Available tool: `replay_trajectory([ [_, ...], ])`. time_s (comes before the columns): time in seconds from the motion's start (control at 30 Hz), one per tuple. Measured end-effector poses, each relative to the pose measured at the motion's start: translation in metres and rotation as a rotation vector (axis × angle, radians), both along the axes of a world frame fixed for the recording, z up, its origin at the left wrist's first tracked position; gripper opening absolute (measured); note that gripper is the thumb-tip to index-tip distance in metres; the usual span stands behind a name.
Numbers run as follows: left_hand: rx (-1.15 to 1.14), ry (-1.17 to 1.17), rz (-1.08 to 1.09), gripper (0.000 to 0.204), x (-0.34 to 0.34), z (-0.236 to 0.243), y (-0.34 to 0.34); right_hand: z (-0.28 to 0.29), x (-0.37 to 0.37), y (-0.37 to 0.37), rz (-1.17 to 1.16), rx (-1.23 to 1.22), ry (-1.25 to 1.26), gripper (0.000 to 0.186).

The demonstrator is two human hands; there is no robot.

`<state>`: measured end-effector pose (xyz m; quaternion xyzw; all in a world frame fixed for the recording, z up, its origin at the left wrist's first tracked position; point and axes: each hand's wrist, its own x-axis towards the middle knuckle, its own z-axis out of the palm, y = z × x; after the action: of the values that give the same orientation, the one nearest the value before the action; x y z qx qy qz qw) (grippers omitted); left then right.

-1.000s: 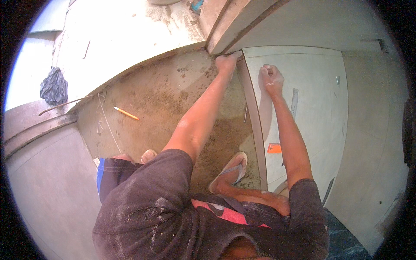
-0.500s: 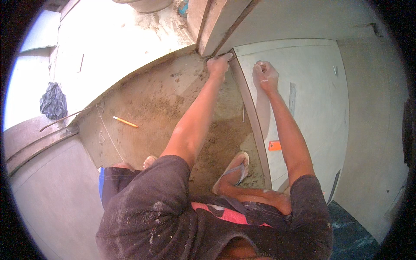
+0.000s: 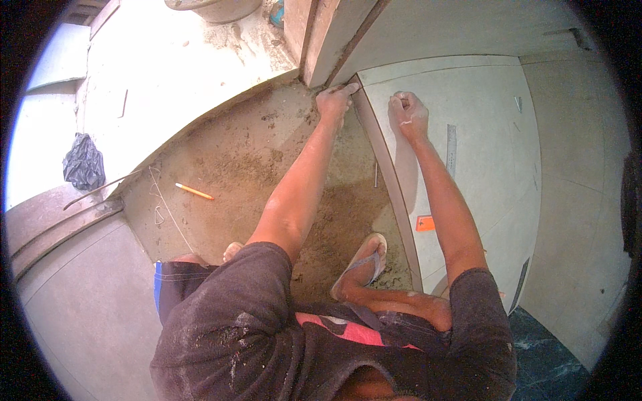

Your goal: The person uses a pencil and straightedge to mark lines on a floor surface, applies mortar with a trowel, and carefully positions tiles against a threshold.

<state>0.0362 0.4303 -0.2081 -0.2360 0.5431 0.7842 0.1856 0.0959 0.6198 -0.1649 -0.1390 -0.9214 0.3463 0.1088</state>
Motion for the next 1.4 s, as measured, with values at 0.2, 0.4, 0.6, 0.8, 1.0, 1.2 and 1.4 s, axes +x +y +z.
replay_trajectory([
  [0.2,-0.011,0.013,0.02,0.035,-0.002,-0.011,0.002,0.003,0.0,-0.002,0.045,0.064,0.041,0.026],
  [0.4,0.0,0.021,0.066,0.036,0.0,-0.001,0.003,-0.001,-0.001,0.0,0.015,0.052,0.038,0.025],
  [0.6,0.035,-0.006,0.057,0.03,0.002,0.009,-0.002,-0.003,-0.001,0.001,0.02,0.038,0.027,0.024],
  [0.8,0.092,0.032,0.082,0.026,0.001,0.003,-0.001,-0.001,-0.002,-0.001,0.016,0.057,0.021,0.025],
  [1.0,0.027,-0.003,0.047,0.032,0.0,0.004,-0.001,0.005,0.0,-0.003,0.011,0.034,-0.002,0.024],
  [1.2,-0.028,-0.012,0.048,0.039,-0.002,0.006,0.0,0.003,-0.001,-0.002,0.014,-0.015,-0.004,0.025],
  [1.4,-0.006,-0.015,0.069,0.038,-0.003,0.01,0.002,0.002,-0.001,-0.001,0.008,-0.006,-0.016,0.025],
])
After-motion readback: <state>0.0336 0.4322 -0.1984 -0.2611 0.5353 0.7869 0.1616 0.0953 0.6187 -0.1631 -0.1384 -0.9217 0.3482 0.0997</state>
